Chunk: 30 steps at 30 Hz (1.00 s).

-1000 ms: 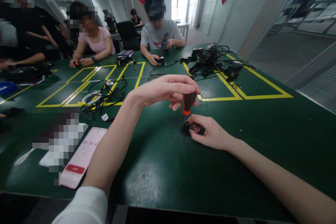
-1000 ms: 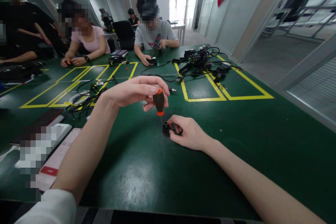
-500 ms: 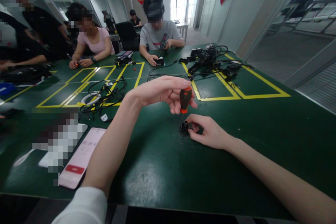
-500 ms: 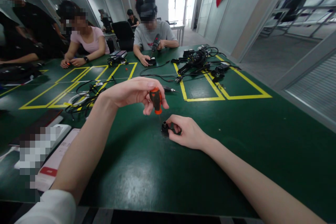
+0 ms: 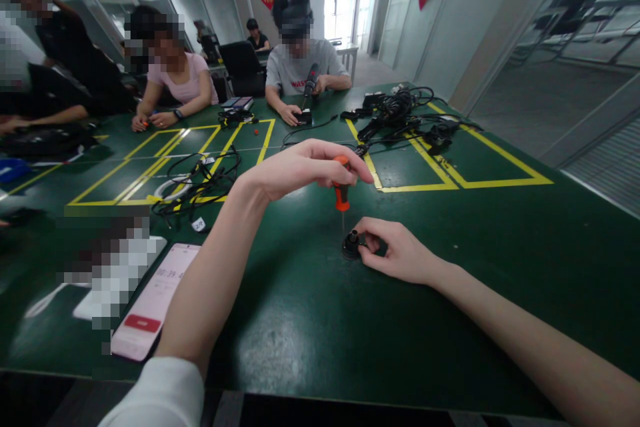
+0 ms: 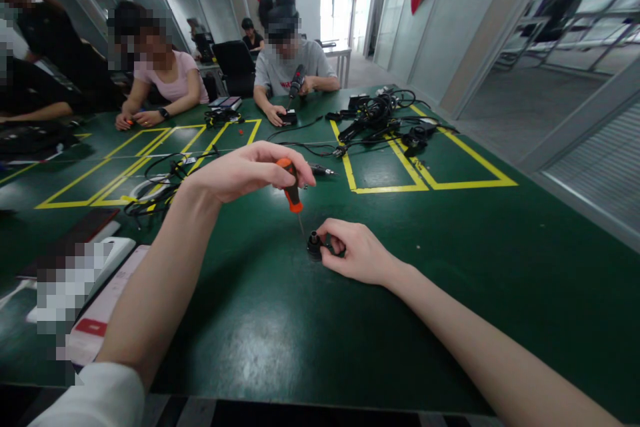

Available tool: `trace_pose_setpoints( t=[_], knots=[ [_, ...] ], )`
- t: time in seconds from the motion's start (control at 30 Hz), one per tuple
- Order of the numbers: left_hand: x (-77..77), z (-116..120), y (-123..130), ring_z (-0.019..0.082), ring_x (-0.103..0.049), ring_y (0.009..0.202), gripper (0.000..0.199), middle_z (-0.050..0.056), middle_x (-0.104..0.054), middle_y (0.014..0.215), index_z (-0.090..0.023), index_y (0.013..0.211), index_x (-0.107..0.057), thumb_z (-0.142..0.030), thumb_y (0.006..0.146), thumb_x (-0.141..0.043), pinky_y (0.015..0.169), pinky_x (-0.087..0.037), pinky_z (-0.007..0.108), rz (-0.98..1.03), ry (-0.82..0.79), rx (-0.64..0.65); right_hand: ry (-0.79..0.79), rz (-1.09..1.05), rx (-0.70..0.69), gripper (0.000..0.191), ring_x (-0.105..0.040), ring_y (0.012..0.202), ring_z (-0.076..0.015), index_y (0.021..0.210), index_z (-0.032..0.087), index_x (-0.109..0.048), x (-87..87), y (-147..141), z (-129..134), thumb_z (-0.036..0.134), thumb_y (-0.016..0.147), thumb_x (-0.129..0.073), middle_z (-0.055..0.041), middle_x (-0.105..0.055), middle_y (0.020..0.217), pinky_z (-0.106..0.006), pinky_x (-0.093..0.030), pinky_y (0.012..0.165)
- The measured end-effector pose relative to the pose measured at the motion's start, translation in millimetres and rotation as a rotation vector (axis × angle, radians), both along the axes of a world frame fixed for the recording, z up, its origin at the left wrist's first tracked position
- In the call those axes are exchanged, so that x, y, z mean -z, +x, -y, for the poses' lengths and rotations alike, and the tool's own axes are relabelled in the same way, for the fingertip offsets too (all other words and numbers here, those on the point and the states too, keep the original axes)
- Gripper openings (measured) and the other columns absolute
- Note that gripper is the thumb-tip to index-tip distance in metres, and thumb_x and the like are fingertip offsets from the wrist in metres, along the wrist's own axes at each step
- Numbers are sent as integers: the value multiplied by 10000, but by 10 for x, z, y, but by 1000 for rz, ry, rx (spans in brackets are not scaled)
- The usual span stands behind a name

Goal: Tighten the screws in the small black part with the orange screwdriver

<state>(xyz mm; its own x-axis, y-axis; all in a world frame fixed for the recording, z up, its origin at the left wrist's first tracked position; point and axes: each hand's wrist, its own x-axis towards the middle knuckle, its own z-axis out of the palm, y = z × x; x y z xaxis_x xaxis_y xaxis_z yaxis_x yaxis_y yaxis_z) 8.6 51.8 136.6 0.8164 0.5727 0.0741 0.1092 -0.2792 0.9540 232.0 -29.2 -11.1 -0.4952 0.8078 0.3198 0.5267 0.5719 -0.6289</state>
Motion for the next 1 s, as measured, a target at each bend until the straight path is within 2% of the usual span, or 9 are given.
trace_pose_setpoints(
  t=[0.17, 0.33, 0.47, 0.57, 0.63, 0.73, 0.83, 1.0],
  knots=[
    [-30, 14, -5, 84, -552, 611, 202, 29, -706, 755, -133, 892, -812, -299, 777, -821, 554, -427, 206, -39, -3, 1, -5, 5, 1, 118, -595, 622, -142, 969, 190, -653, 3, 4, -1, 202, 880, -577, -19, -669, 791, -259, -459, 582],
    [-10, 39, 27, 74, -548, 559, 331, 55, -734, 778, -128, 822, -787, -450, 773, -848, 449, -348, 181, -55, -60, -17, -4, 15, 3, 122, -599, 623, -143, 976, 190, -648, -14, 6, 0, 216, 885, -570, -16, -660, 779, -259, -463, 579],
    [18, 39, 42, 75, -527, 509, 509, 90, -734, 719, -110, 709, -740, -607, 770, -828, 399, -304, 173, -63, -83, 60, 13, -3, 5, 110, -580, 588, -132, 958, 192, -637, -26, -11, 9, 209, 870, -573, 8, -617, 727, -250, -458, 566],
    [28, 37, 54, 76, -509, 469, 582, 102, -729, 698, -106, 693, -702, -674, 795, -775, 382, -324, 177, -51, -135, 102, 25, -14, 7, 107, -569, 572, -126, 948, 188, -630, -29, -22, 12, 201, 861, -568, 17, -595, 708, -244, -449, 554],
    [32, 32, 62, 84, -525, 448, 576, 103, -741, 724, -107, 731, -685, -668, 858, -699, 390, -379, 189, -33, -202, 135, 28, -15, 3, 110, -568, 571, -127, 949, 185, -630, -29, -22, 9, 204, 861, -566, 14, -597, 713, -243, -449, 553],
    [43, 15, 65, 104, -575, 446, 477, 101, -765, 784, -106, 802, -667, -564, 928, -625, 420, -455, 213, -4, -287, 188, 33, -9, 2, 120, -574, 579, -130, 953, 180, -634, -23, -17, 3, 213, 866, -559, 6, -608, 727, -245, -452, 558],
    [51, 4, 57, 114, -600, 464, 390, 100, -771, 800, -105, 838, -664, -488, 910, -659, 427, -468, 219, 2, -306, 203, 34, -7, 9, 124, -574, 578, -131, 952, 178, -637, -11, -13, 0, 217, 865, -556, 4, -609, 727, -246, -452, 558],
    [31, 31, 50, 87, -586, 517, 375, 78, -764, 805, -121, 886, -682, -478, 841, -787, 444, -423, 184, 5, -250, 184, 31, -12, 11, 128, -572, 575, -137, 948, 173, -641, -2, -12, 3, 217, 865, -556, -2, -617, 728, -253, -457, 553]
  ],
)
